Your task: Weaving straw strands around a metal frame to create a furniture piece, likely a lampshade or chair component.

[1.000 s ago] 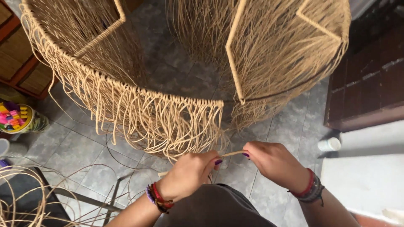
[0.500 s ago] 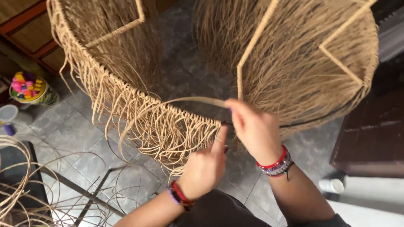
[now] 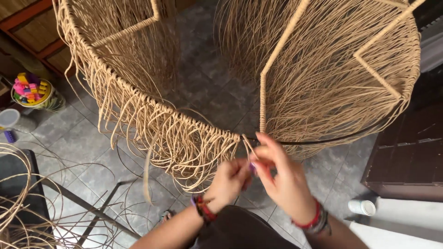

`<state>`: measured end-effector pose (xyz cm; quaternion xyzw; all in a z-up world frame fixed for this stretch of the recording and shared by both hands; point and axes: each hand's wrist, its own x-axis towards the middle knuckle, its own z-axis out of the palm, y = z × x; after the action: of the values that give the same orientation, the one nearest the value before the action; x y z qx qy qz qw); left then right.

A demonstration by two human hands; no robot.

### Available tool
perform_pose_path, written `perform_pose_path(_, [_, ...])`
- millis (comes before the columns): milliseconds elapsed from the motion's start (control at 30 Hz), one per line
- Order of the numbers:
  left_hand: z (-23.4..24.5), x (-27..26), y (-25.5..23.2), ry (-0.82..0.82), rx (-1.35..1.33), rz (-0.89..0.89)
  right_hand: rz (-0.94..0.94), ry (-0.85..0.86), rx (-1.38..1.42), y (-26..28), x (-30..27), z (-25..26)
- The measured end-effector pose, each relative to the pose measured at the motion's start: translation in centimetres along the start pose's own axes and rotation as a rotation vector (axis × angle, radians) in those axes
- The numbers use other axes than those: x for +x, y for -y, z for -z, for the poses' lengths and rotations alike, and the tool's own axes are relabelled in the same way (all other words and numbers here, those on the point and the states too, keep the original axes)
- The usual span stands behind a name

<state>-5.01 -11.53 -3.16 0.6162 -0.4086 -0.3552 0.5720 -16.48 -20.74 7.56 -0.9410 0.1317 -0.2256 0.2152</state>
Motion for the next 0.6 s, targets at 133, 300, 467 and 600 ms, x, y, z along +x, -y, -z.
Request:
perform_pose_path(133, [1.4, -3.0, -2.7, 0.218, -0.142, -0.029, -0.33, 0.007, 0.471, -0.6, -3.7, -1.8])
perform_pose_path(300, [4.7, -3.4, -9.5, 0.136, 0.212, -0.559, -0.203, 0.074, 0.474, -4.2, -5.0, -2.5])
perform_pose_path(467, [4.7, 1.0, -10.0, -0.077, 0.319, -0.371, 0.077, -0.148, -0.084, -2.8, -1.8, -2.3])
perform_pose_path(600, [4.3, 3.1, -10.3, -0.143, 0.316, -0.156, -0.016, -0.367, -0.141, -5.8, -3.7, -5.1])
